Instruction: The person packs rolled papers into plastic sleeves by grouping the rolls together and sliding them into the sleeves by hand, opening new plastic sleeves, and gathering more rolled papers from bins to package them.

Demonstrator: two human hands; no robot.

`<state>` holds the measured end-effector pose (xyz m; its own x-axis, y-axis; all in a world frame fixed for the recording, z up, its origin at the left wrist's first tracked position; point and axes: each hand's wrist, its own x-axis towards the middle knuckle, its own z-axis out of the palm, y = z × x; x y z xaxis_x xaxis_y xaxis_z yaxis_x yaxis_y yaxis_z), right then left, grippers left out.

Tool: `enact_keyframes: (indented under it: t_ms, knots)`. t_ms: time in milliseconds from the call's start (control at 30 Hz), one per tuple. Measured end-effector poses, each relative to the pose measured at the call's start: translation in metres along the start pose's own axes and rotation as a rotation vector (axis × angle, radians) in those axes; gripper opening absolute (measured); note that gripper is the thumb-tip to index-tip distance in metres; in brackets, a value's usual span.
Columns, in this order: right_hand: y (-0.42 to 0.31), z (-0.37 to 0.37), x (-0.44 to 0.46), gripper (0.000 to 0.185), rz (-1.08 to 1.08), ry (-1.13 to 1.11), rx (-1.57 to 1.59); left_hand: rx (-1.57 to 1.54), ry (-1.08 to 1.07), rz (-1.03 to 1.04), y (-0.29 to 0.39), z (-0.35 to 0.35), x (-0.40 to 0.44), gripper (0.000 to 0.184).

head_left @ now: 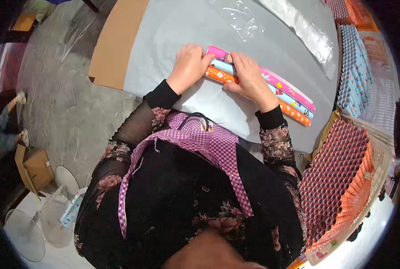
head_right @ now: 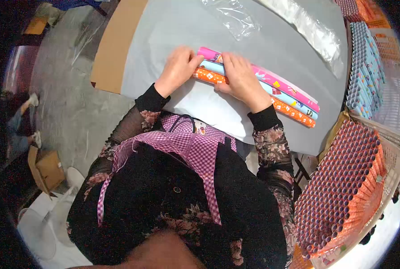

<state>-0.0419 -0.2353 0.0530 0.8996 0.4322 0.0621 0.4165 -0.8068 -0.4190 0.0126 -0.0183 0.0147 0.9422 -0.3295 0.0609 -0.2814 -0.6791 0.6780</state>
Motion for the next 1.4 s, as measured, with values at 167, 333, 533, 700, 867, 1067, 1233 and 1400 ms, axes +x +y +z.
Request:
enact_keyframes:
  t_ms: [167,333,533,700,867,1067,1233,1400]
  knots:
    - [0.001,0.004,-0.001,0.090,-0.052,0.064,-0.037,-0.021,0.190,0.301,-0.002,0.003,0.004,0.076]
    - [0.000,0.001,0.000,0.088,-0.006,0.002,-0.043,0.113,-0.040,0.627,0.000,-0.007,0.002,0.083]
    - [-0.007,0.002,0.000,0.099,0.014,0.028,-0.155,0.125,-0.010,0.702,-0.004,-0.002,0.003,0.077]
    - [-0.014,0.005,0.012,0.097,-0.045,0.010,-0.170,0.162,0.009,0.723,-0.007,0.001,0.004,0.076]
    - [-0.018,0.015,0.012,0.066,-0.066,0.188,-0.036,0.070,-0.098,0.616,0.000,-0.007,0.002,0.065]
    - [-0.017,0.021,0.009,0.063,-0.077,0.199,-0.002,0.144,-0.137,0.592,0.013,-0.022,0.079,0.026]
    - [-0.018,0.023,0.007,0.063,-0.045,0.218,0.026,0.166,-0.015,0.750,0.033,0.017,0.144,0.035]
    - [-0.019,0.020,0.007,0.057,-0.019,0.231,0.075,0.463,-0.155,0.803,0.060,0.059,0.142,0.037]
